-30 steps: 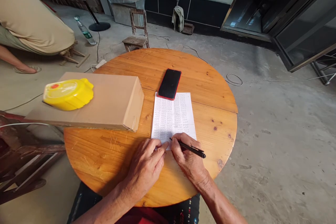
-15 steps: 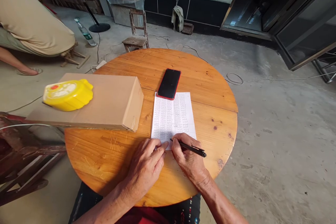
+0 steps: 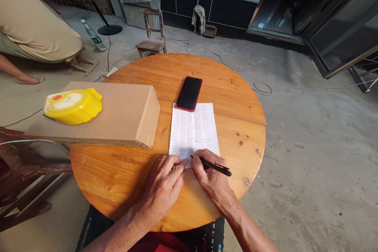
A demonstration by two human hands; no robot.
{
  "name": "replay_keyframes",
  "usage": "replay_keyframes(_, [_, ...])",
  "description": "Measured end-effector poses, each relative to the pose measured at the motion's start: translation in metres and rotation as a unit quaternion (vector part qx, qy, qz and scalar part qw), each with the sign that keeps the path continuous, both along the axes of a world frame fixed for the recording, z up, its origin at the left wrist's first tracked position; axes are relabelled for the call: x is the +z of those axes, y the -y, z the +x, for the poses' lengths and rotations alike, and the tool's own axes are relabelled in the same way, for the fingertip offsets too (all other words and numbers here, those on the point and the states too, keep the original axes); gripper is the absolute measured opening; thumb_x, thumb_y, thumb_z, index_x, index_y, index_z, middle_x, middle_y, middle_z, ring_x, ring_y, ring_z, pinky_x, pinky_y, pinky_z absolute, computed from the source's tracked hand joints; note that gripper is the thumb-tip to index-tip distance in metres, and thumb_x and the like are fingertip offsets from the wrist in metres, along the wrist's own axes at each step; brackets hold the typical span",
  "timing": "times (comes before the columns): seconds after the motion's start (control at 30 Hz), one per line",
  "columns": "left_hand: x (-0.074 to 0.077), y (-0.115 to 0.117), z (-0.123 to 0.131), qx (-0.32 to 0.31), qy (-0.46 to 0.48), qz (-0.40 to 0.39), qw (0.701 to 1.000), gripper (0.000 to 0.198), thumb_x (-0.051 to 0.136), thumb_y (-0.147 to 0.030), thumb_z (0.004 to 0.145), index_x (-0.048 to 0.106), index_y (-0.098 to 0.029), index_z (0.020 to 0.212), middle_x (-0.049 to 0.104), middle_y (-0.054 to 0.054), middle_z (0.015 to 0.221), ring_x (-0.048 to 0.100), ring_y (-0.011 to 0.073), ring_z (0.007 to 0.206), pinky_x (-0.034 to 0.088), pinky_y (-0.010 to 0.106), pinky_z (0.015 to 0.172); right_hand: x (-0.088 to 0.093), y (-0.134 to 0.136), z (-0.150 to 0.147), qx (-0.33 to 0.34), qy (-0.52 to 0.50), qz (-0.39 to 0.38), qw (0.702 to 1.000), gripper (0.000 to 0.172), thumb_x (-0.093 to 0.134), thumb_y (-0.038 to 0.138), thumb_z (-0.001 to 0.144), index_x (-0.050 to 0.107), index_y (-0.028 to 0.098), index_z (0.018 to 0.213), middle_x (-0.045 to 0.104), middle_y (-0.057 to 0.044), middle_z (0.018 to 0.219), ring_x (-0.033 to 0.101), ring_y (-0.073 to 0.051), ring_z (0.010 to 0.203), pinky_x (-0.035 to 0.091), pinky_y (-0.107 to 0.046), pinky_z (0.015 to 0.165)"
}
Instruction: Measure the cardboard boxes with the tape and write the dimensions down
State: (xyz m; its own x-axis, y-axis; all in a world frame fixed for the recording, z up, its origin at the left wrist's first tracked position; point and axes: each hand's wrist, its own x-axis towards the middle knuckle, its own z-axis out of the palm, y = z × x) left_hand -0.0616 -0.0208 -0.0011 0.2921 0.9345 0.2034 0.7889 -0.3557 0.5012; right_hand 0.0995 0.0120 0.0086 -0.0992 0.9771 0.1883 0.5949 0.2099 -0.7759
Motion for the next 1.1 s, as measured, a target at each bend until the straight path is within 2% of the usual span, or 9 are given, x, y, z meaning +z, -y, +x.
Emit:
replay_keyframes(0.4, [-0.0021,0.001,-0.0005,0.0,-0.003,0.003,1.0,0.031,0.049,-0.007,0.089,0.062,-0.017,0.116,0.062,0.007,0.093,0.056,0.0233,0.084,0.049,0.039,0.075,-0.0013,-0.0001,0.0019,-0.018,-0.023,-0.018,0.999,0.017,0.053,0.024,0.088,0.063,0.018,0.076,0.064,0.0,0.066,0.057,-0.014,0.059,0.045,-0.025,0.058])
replay_keyframes(0.6, [-0.0024,-0.001,-0.0001,-0.002,-0.009,-0.009,1.0,0.031,0.049,-0.007,0.09,0.062,-0.019,0.116,0.061,0.006,0.094,0.056,0.0223,0.085,0.049,0.038,0.076,-0.0036,0.0007,0.0068,-0.048,-0.061,-0.053,0.996,0.018,0.052,0.027,0.09,0.065,0.019,0.081,0.051,0.005,0.052,0.047,-0.012,0.046,0.04,-0.024,0.048])
replay_keyframes(0.8, [-0.0036,-0.0004,-0.0001,-0.005,-0.001,-0.008,1.0,0.029,0.049,-0.007,0.09,0.062,-0.019,0.114,0.061,0.006,0.093,0.055,0.0225,0.084,0.049,0.039,0.075,-0.005,-0.0005,0.0045,-0.029,-0.053,-0.032,0.998,0.018,0.052,0.025,0.09,0.065,0.018,0.08,0.065,-0.001,0.069,0.057,-0.014,0.06,0.045,-0.025,0.057])
replay_keyframes(0.93, [-0.0039,0.0,0.0003,-0.003,0.006,-0.008,1.0,0.029,0.048,-0.007,0.09,0.062,-0.019,0.112,0.06,0.006,0.092,0.054,0.0225,0.085,0.049,0.039,0.075,-0.0053,-0.0006,0.0046,-0.025,-0.046,-0.033,0.998,0.016,0.053,0.024,0.09,0.065,0.019,0.081,0.067,-0.001,0.072,0.06,-0.015,0.064,0.047,-0.026,0.063])
replay_keyframes(1.1, [-0.0034,0.0003,0.0002,-0.003,0.008,-0.008,1.0,0.03,0.047,-0.008,0.091,0.061,-0.019,0.114,0.06,0.006,0.093,0.054,0.0225,0.085,0.048,0.039,0.075,-0.0064,-0.0009,0.0046,-0.024,-0.024,-0.018,0.999,0.016,0.054,0.024,0.09,0.065,0.019,0.08,0.068,-0.001,0.071,0.061,-0.015,0.064,0.047,-0.026,0.062])
